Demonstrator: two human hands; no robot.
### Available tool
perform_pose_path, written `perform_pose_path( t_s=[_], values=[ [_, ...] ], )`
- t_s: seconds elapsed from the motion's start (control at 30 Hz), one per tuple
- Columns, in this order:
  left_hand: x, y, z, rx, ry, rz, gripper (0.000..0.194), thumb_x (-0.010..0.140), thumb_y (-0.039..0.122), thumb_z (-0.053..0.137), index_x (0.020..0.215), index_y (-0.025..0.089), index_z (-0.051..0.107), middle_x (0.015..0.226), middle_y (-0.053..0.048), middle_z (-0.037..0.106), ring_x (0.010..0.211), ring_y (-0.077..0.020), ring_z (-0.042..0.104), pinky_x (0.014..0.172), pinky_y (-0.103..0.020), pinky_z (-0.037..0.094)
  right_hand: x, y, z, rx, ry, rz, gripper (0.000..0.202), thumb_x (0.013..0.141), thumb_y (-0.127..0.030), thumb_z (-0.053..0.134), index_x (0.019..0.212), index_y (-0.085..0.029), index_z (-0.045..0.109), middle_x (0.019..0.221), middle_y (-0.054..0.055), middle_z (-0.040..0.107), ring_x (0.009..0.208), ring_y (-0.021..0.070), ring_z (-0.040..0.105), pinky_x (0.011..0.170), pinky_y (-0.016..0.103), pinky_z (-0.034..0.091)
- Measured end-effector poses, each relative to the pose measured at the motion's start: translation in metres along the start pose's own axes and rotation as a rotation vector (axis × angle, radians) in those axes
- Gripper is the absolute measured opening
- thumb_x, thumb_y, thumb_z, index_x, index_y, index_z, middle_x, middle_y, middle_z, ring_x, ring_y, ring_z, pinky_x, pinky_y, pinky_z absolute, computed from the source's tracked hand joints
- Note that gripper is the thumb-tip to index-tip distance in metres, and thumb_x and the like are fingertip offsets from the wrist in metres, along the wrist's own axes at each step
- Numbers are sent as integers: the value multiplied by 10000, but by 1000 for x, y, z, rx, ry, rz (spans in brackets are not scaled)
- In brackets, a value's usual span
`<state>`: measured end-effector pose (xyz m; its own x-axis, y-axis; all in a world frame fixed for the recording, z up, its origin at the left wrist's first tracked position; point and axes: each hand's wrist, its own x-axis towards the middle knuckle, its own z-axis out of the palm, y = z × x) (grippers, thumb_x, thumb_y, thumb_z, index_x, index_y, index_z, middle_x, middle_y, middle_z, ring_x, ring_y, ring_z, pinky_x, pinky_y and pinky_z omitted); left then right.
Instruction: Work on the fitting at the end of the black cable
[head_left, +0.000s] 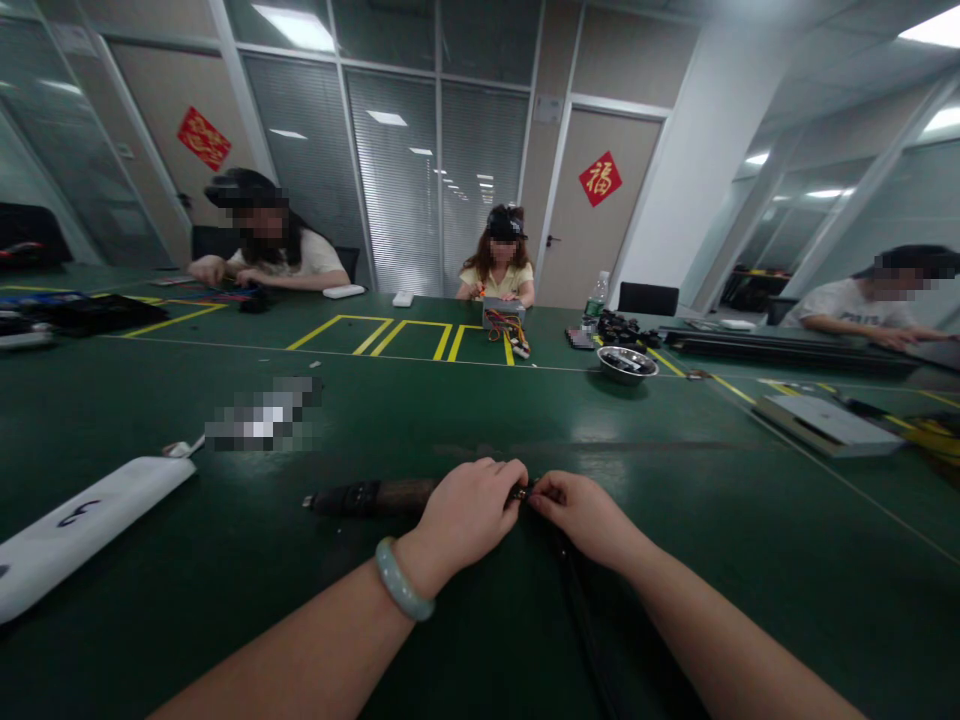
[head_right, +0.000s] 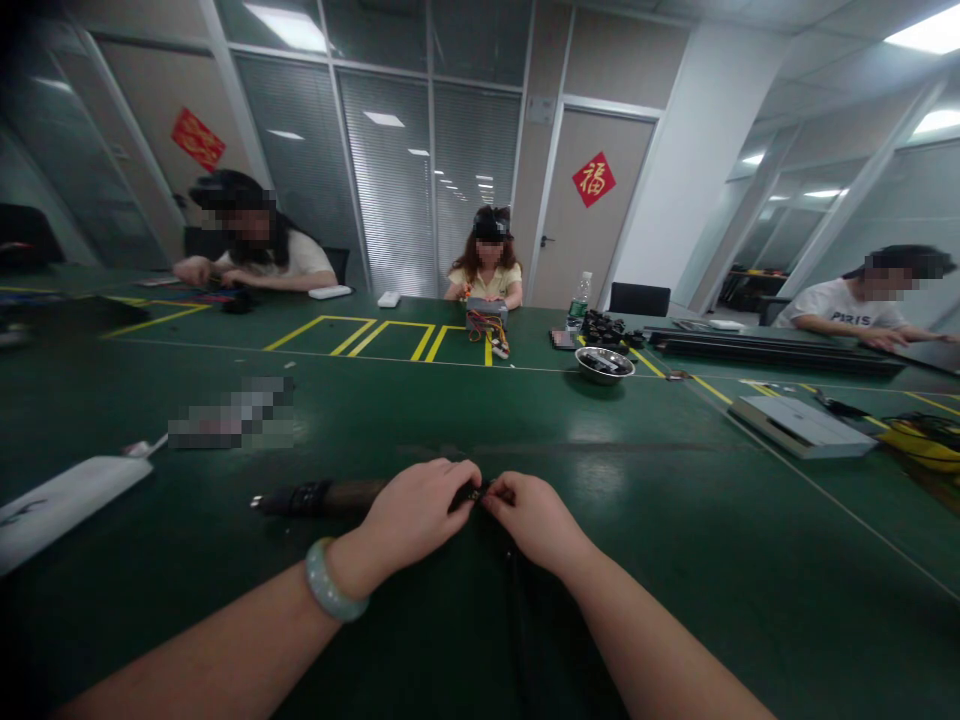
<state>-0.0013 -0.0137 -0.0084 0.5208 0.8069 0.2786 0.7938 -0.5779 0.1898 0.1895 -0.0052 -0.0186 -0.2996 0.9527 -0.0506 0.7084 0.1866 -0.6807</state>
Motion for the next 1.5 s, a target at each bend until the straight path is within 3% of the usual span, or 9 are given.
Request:
perform_pose_path(
  t_s=[0.13,0.33,0.6,0.77,1.17,1.5],
  values=[
    [-1,0,1,10,-7,-43,168,875,279,539,1032,218,533,913,-31,602,866,-201,580,750,-327,443,-1,-1,-1,6,0,7,169,861,-312,545,853,-196,668,806,11,693,712,148,612,621,242,402],
    [0,0,-2,7,-24,12,73,882,240,525,949,220,545,905,-15,611,875,-192,577,750,-325,440,0,1,0,-7,2,2,169,859,-314,549,864,-197,671,814,15,694,719,151,613,621,243,400],
    [0,-2,6,-12,10,-44,186,866,257,548,1046,219,518,934,-30,607,877,-205,590,763,-334,452,0,1,-1,1,-3,2,157,857,-314,549,853,-209,666,809,-1,691,712,146,611,617,242,398],
    [1,-4,7,-24,20,1,120,855,222,541,973,204,540,968,-26,609,908,-196,586,829,-348,447,0,0,0,-8,11,-9,159,857,-311,548,848,-203,664,794,3,688,701,144,600,612,241,386],
    [-1,-3,5,-23,24,-26,164,851,263,543,1008,218,538,907,-25,603,854,-204,574,741,-334,442,0,3,1,17,1,-8,166,862,-322,549,858,-208,670,805,2,694,710,145,610,609,239,389],
    [0,-2,2,-23,-2,-4,72,884,268,523,933,222,548,878,-12,600,835,-192,569,724,-321,425,-1,1,1,3,12,-15,167,858,-320,548,869,-210,673,825,4,698,732,148,617,623,242,398]
  ],
)
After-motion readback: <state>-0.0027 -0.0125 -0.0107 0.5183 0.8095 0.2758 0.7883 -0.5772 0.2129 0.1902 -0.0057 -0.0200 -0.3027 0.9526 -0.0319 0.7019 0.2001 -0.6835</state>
